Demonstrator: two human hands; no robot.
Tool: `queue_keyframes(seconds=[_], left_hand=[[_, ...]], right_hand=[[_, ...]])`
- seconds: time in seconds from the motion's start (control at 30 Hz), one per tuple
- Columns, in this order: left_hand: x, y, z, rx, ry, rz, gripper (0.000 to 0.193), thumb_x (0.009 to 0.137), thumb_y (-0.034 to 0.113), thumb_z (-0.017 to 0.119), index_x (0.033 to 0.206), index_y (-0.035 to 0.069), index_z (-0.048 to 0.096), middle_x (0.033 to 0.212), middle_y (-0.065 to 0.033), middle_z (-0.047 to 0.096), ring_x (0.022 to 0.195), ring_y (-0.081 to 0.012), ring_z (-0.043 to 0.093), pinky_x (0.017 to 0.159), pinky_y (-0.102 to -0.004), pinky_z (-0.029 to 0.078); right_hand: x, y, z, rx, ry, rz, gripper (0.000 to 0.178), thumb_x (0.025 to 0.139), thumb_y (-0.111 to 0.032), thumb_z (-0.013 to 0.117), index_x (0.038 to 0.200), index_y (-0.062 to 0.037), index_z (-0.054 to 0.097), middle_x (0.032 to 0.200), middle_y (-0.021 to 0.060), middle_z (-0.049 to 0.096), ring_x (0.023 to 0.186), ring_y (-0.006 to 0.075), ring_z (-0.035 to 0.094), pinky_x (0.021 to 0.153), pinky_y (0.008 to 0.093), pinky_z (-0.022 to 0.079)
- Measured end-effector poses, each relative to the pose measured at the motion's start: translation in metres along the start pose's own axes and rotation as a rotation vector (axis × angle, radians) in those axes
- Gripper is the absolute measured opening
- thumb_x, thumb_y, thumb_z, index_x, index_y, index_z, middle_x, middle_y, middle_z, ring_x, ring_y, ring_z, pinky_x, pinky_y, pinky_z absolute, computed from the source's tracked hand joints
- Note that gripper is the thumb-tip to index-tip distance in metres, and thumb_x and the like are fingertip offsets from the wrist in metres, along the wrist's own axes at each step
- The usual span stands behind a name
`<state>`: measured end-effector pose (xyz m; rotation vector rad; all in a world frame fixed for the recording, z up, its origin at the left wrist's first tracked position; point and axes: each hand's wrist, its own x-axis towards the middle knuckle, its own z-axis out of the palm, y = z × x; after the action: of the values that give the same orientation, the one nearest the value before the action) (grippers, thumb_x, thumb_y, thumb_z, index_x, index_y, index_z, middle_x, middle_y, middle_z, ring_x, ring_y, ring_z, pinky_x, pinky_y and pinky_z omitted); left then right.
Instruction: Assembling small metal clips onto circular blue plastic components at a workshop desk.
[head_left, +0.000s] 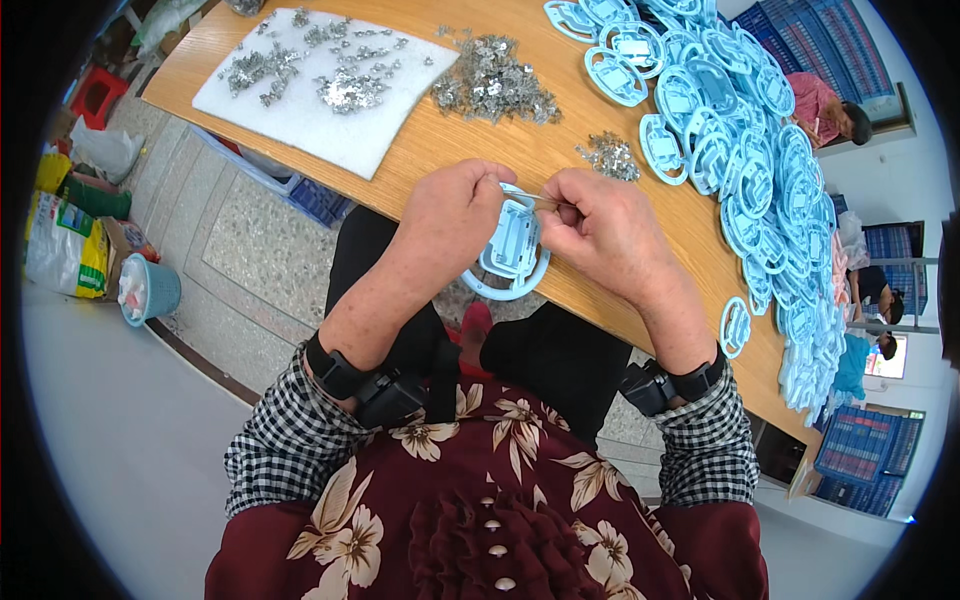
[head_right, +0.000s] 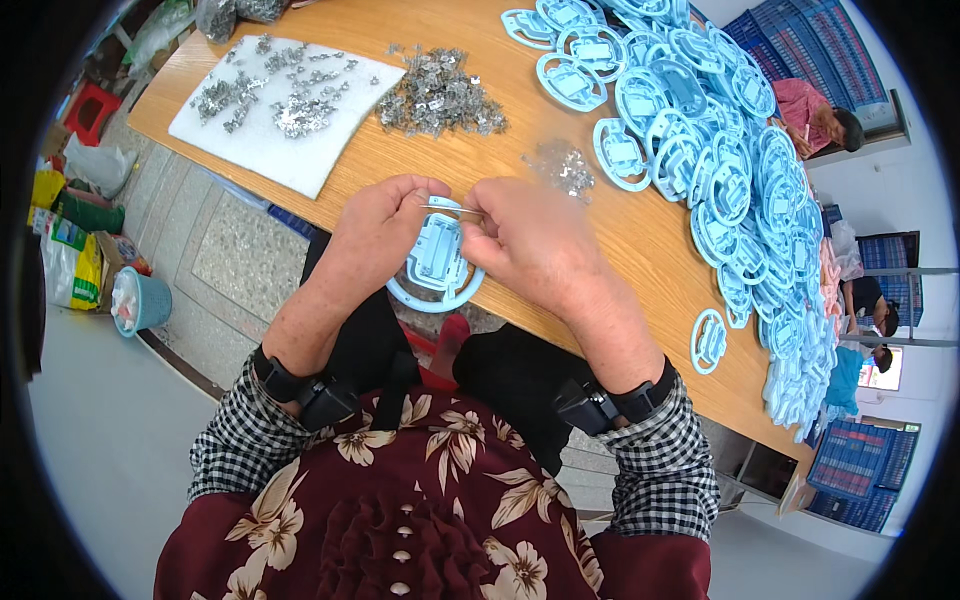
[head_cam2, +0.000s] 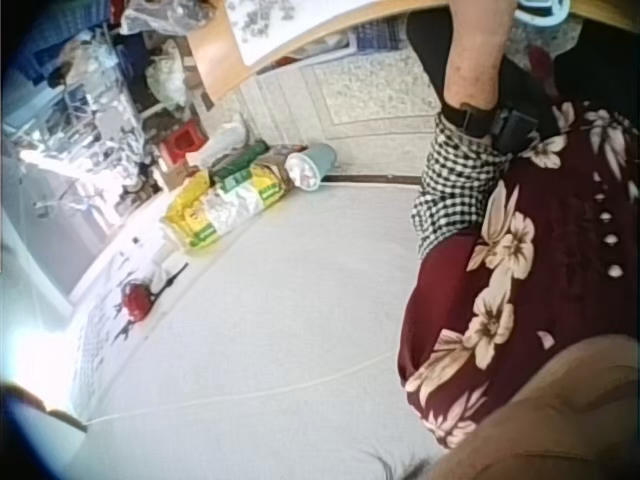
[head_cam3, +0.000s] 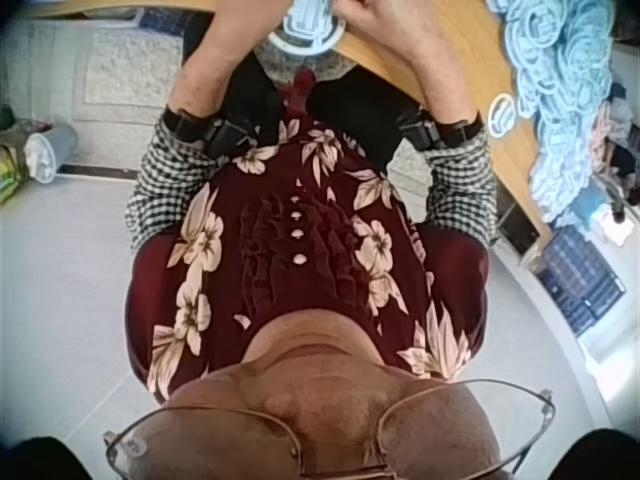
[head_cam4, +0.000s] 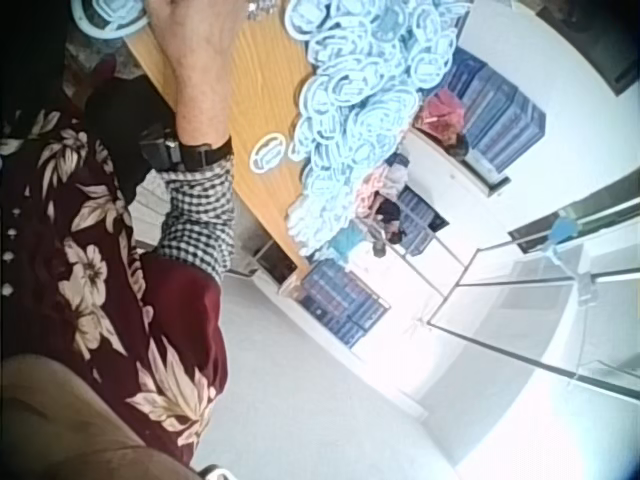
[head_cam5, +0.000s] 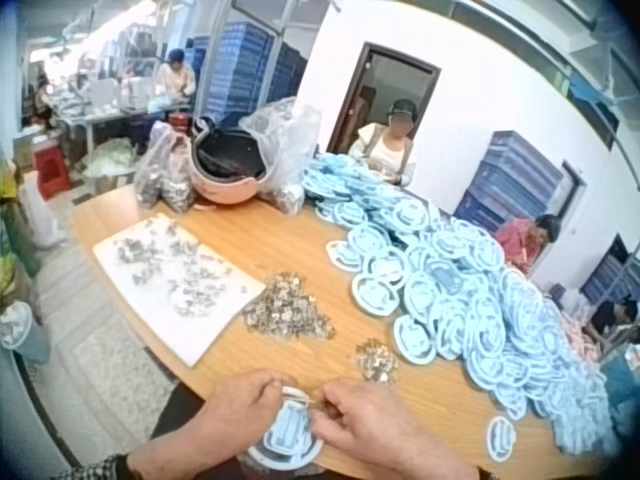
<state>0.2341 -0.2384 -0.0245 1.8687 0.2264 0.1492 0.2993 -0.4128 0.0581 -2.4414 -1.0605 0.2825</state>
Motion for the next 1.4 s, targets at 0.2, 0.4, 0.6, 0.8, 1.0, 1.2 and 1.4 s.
queue_keyframes(seconds=[0.2,0.4,0.6,0.8,1.0,1.2,1.4], left_hand=[[0.001,0.001,0.002,0.002,-0.006,-0.006,0.028,0.102,0.018,0.051,0.111,-0.003,0.067,0.091,-0.0120,0.072,0.083,-0.0168,0.068,0.075,-0.0323,0.053],[0.000,0.003,0.001,0.056,-0.017,0.014,0.028,0.102,0.018,0.051,0.111,-0.004,0.067,0.091,-0.0130,0.072,0.083,-0.0179,0.068,0.076,-0.0328,0.053],[-0.003,0.004,-0.003,-0.205,-0.047,0.000,0.031,0.104,0.018,0.045,0.115,-0.003,0.065,0.096,-0.0076,0.070,0.085,-0.0123,0.065,0.076,-0.0285,0.052],[-0.014,0.014,-0.009,-0.442,-0.204,-0.078,0.032,0.105,0.019,0.045,0.120,-0.003,0.064,0.100,-0.0038,0.068,0.090,-0.0089,0.063,0.078,-0.0247,0.052],[-0.021,0.025,-0.011,-0.075,-0.288,0.275,0.033,0.098,0.012,0.052,0.126,-0.004,0.060,0.112,-0.0109,0.067,0.099,-0.0155,0.065,0.086,-0.0298,0.051],[-0.022,0.030,-0.005,0.085,-0.319,0.354,0.036,0.096,0.009,0.052,0.129,-0.003,0.055,0.106,-0.0134,0.066,0.095,-0.0233,0.065,0.083,-0.0345,0.052],[-0.024,0.024,0.000,-0.830,-0.532,-0.161,0.039,0.103,0.029,0.052,0.127,-0.001,0.056,0.098,-0.0111,0.065,0.075,-0.0202,0.064,0.067,-0.0335,0.053]], right_hand=[[0.003,-0.003,0.000,-0.083,-0.028,-0.039,0.015,0.084,-0.019,0.066,0.087,-0.0051,0.065,0.079,0.0132,0.067,0.077,0.0353,0.066,0.066,0.0449,0.051],[-0.003,-0.005,0.009,-0.115,0.048,-0.080,0.013,0.086,-0.016,0.065,0.091,-0.0046,0.065,0.085,0.0150,0.066,0.080,0.0382,0.064,0.069,0.0469,0.051],[-0.024,0.021,0.033,0.301,0.272,0.158,0.020,0.095,-0.020,0.064,0.100,-0.0006,0.063,0.081,0.0088,0.064,0.074,0.0271,0.063,0.066,0.0397,0.051],[-0.039,0.007,0.024,1.158,-0.066,0.528,0.026,0.103,-0.031,0.057,0.108,-0.0065,0.063,0.077,-0.0048,0.060,0.059,-0.0011,0.048,0.052,0.0135,0.036],[-0.050,0.019,0.020,1.178,-0.059,0.436,0.027,0.103,-0.032,0.058,0.106,-0.0055,0.063,0.076,-0.0046,0.059,0.056,-0.0003,0.045,0.049,0.0153,0.033],[-0.053,0.016,0.016,1.089,-0.038,0.439,0.028,0.102,-0.033,0.059,0.103,-0.0044,0.062,0.075,-0.0040,0.058,0.056,0.0010,0.045,0.049,0.0167,0.033],[-0.046,0.003,0.015,1.105,0.167,0.286,0.032,0.101,-0.028,0.061,0.116,-0.0004,0.062,0.072,-0.0025,0.058,0.057,0.0027,0.046,0.050,0.0187,0.036]])
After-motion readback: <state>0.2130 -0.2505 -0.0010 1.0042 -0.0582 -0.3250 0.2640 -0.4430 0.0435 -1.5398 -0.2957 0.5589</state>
